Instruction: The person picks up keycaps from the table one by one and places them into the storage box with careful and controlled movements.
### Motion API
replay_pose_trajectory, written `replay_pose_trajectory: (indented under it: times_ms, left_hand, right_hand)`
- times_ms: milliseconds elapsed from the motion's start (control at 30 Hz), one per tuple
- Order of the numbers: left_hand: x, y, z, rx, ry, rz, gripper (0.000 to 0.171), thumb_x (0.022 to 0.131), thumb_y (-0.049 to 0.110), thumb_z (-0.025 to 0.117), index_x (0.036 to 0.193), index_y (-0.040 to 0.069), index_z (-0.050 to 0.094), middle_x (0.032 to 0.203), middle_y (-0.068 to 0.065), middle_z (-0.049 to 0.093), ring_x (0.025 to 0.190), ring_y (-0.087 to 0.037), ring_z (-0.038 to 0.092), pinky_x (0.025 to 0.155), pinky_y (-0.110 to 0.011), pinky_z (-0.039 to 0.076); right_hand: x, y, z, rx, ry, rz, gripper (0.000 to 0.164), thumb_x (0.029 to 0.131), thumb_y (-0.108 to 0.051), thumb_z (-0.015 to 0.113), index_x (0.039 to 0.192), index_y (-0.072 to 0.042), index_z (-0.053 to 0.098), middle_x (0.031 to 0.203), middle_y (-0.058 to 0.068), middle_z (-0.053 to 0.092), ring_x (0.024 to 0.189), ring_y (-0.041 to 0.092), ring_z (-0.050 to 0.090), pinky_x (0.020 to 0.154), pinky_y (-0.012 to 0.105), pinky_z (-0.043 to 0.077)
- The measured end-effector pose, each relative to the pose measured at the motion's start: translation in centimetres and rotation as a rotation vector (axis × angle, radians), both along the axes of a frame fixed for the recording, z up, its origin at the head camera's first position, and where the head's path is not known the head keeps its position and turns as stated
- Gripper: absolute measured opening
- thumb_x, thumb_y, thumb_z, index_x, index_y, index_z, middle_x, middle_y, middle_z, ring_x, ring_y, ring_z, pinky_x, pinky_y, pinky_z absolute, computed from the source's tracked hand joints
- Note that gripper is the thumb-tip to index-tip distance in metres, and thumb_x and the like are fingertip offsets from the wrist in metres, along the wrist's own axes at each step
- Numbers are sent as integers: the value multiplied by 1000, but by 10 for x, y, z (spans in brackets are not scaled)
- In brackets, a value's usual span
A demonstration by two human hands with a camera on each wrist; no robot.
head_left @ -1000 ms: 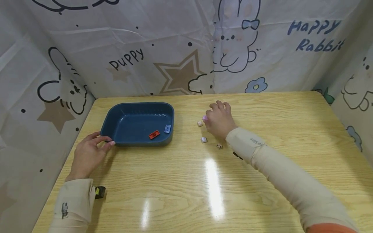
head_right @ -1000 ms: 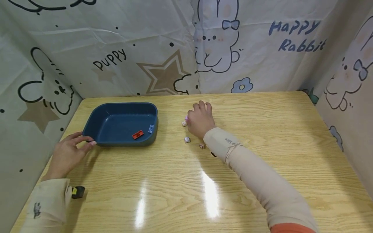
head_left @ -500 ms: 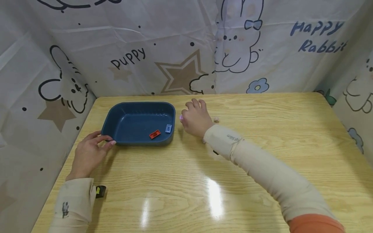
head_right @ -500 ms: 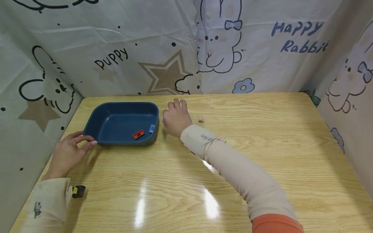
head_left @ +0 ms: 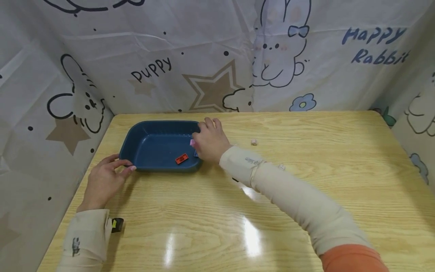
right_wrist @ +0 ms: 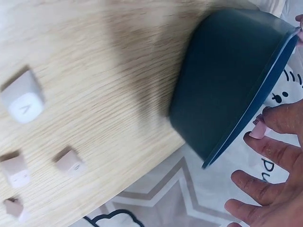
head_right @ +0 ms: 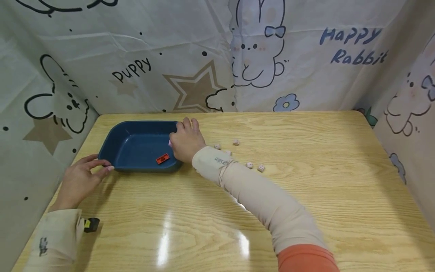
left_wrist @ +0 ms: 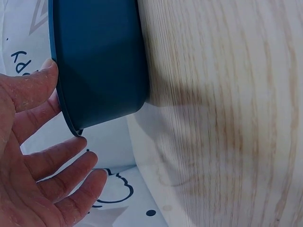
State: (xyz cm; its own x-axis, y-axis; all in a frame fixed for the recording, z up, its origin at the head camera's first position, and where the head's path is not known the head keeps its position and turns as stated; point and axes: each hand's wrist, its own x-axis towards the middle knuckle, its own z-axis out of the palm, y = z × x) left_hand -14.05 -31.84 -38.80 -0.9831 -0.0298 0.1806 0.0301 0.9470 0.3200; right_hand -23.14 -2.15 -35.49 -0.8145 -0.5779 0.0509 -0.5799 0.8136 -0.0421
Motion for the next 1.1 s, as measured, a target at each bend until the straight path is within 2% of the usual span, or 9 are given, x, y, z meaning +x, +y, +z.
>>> replay_pose_trajectory:
  times_ms: [433, 600, 767, 1100]
  left_hand:
    - [0, 1, 0, -10, 37, -6, 25, 86, 24, 71, 95, 1, 72, 119, -33, 61, 116, -46, 54, 95, -65, 40]
    - [0, 1, 0, -3, 14, 9, 27, 88, 26, 69, 97, 1, 72, 122, -33, 59, 117, -47, 52, 96, -65, 39]
    - [0, 4, 1, -1, 7, 6, 28, 88, 27, 69, 97, 1, 72, 122, -33, 59, 118, -47, 52, 96, -65, 39]
    - [2, 3, 3, -3, -34, 22, 32, 90, 30, 66, 102, 1, 71, 127, -33, 56, 119, -47, 51, 97, -65, 38]
  right_hand:
    - [4, -14, 0, -14, 20, 25, 29, 99, -37, 47, 111, -23, 69, 134, 9, 54, 134, 31, 38, 115, 53, 26]
    - [4, -15, -4, 21, 20, 21, 34, 96, -44, 51, 122, -24, 64, 141, 11, 49, 138, 35, 34, 116, 55, 26]
    - [1, -2, -9, 23, 2, -22, 41, 95, -45, 53, 128, -22, 59, 146, 13, 44, 141, 36, 32, 117, 55, 25]
    - [-6, 41, -16, -56, -22, -130, 39, 93, -41, 56, 119, -13, 62, 143, 15, 47, 139, 37, 33, 115, 56, 24]
